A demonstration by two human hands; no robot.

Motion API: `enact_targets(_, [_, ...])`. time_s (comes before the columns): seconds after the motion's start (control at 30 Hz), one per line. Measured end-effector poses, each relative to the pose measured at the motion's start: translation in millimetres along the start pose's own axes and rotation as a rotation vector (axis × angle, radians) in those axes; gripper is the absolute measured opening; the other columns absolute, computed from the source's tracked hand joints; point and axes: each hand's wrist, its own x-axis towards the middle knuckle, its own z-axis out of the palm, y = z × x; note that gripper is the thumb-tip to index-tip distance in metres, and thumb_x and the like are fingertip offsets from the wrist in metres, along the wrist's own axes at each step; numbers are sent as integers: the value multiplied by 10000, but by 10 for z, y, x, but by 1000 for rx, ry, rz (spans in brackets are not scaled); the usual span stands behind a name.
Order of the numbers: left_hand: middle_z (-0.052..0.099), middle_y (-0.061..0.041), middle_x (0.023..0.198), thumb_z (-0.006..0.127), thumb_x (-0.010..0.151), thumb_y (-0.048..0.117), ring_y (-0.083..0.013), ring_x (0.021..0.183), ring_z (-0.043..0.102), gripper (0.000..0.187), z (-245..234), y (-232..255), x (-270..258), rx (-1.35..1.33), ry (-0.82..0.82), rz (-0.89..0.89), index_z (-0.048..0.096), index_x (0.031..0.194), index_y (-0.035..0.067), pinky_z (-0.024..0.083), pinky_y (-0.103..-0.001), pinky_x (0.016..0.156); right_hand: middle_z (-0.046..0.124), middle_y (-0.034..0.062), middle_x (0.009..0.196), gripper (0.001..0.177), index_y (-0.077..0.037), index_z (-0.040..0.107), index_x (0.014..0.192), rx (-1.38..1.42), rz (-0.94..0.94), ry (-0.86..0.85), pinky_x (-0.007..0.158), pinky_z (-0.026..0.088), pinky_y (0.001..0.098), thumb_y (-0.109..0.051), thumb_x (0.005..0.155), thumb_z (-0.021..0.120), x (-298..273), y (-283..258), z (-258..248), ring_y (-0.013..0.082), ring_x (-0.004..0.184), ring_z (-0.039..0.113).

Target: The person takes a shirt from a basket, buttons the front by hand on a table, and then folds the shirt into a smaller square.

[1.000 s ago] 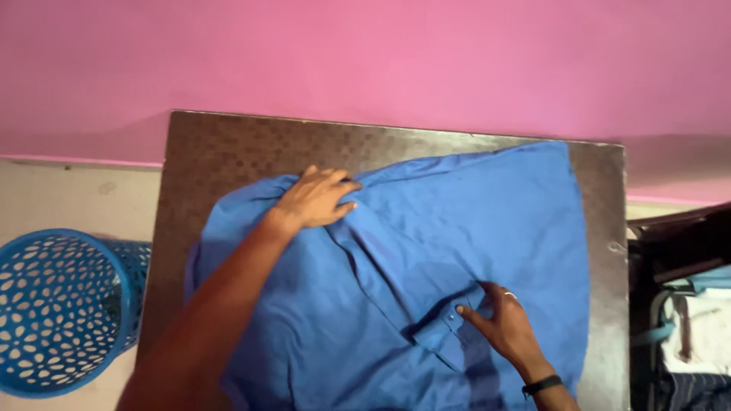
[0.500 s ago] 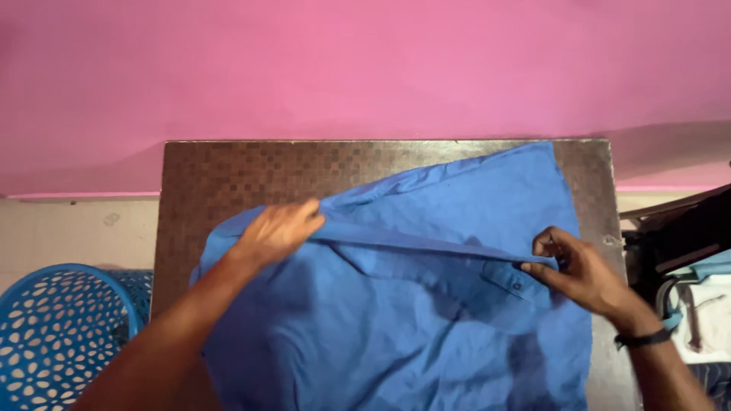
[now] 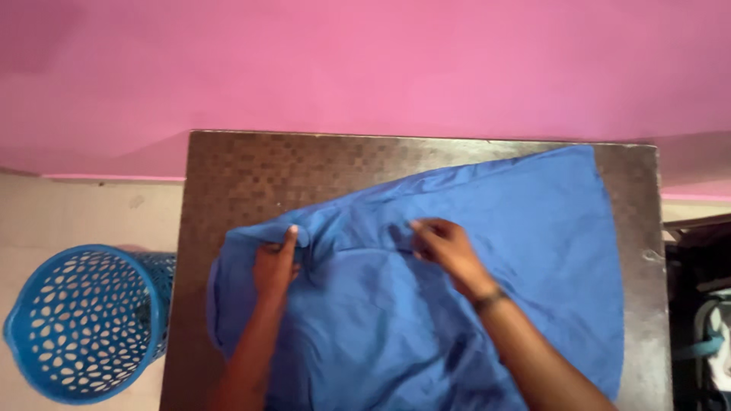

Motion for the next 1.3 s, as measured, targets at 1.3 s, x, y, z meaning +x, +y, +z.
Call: enact_targets(1.3, [745,-79,965,806,800,332,-299,966,661,265,364,1665,515,256,-468,1070,784,958,121,514,-434,873,613,42,904,282,-43,611,1186,-154,-310,684,736,463,262,-57,934,737,-1513,1051,-2197,114,833,551])
